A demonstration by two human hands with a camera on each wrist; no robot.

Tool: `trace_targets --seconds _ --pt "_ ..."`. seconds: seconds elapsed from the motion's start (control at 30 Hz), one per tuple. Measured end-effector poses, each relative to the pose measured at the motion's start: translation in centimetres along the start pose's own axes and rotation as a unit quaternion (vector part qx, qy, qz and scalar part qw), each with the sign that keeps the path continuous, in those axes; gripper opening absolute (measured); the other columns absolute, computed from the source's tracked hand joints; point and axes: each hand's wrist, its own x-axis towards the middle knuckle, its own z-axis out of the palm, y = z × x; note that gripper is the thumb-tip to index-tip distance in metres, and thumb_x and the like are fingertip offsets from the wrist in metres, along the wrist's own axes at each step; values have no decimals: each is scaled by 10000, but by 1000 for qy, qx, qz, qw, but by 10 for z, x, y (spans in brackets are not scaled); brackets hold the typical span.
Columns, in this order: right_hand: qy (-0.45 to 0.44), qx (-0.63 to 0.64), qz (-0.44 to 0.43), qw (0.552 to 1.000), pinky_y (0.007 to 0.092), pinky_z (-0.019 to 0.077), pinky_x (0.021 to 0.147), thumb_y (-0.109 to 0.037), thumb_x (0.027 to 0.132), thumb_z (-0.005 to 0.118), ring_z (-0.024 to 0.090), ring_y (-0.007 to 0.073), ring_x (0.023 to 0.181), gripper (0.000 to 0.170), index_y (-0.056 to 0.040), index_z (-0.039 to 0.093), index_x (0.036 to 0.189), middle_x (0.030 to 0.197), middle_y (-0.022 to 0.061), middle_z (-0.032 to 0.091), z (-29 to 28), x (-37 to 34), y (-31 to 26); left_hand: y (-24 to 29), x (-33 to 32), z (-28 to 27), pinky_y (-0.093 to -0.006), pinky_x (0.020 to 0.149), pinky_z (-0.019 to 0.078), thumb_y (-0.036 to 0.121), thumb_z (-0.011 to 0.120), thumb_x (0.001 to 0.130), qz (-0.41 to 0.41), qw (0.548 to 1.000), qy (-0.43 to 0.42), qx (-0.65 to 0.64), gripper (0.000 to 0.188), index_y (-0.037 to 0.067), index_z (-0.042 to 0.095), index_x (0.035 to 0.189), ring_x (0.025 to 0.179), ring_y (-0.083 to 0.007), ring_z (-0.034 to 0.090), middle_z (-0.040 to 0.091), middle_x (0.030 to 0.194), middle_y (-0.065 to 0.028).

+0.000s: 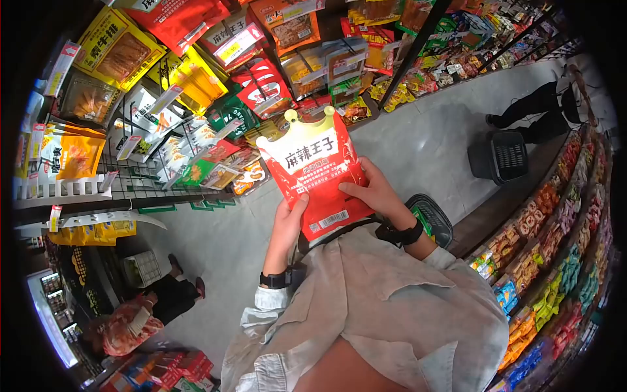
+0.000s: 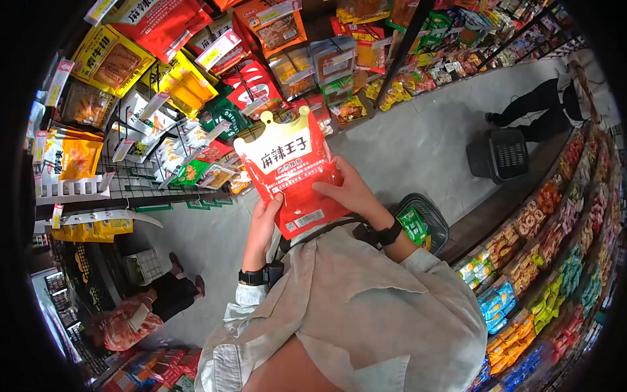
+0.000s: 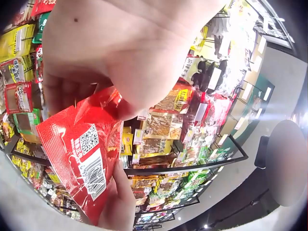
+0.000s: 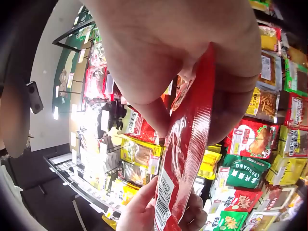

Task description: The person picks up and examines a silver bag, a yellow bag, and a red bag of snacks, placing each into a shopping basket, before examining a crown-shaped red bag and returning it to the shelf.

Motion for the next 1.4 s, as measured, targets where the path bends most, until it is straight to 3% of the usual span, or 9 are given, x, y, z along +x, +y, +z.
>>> trace_targets --seconds 0.17,0.47,0.87,1.07,1.4 --pt "12 9 20 1000 277 574 781 -89 876 742 638 114 960 452 -14 479 1236 1118 56 621 11 -5 -3 -7 -1 -7 -269 925 466 199 546 1025 7 1000 -11 -19 307 -6 580 1252 1052 -103 596 656 1181 -41" --pt "54 -27 55 997 273 572 782 -88 875 742 633 108 956 461 -6 473 1240 1117 58 623 29 -23 6 -13 -2 -23 -283 951 473 160 523 1026 -66 997 -18 -30 288 4 575 1262 1096 -115 597 647 1216 -55" --pt "126 -8 20 992 266 560 790 -60 881 726 627 98 964 448 -12 474 1248 1112 50 634 33 -42 10 -8 12 -22 -281 967 469 160 529 1021 -41 994 -99 -1 317 6 565 1295 1109 -136 612 645 1242 -70" --pt "119 15 21 993 262 563 780 -67 881 729 629 97 958 441 -22 478 1242 1112 45 636 29 -39 4 6 7 -9 -288 976 460 150 524 1026 -23 997 -78 -6 329 -15 551 1309 1127 -135 587 631 1251 -71" --pt "87 34 -25 995 288 528 882 -92 888 729 612 109 1033 485 -27 478 1298 1159 48 627 19 -18 -7 -1 1 -7 -279 946 459 167 541 1024 53 997 -58 -18 309 17 565 1293 1079 -104 587 647 1206 -35"
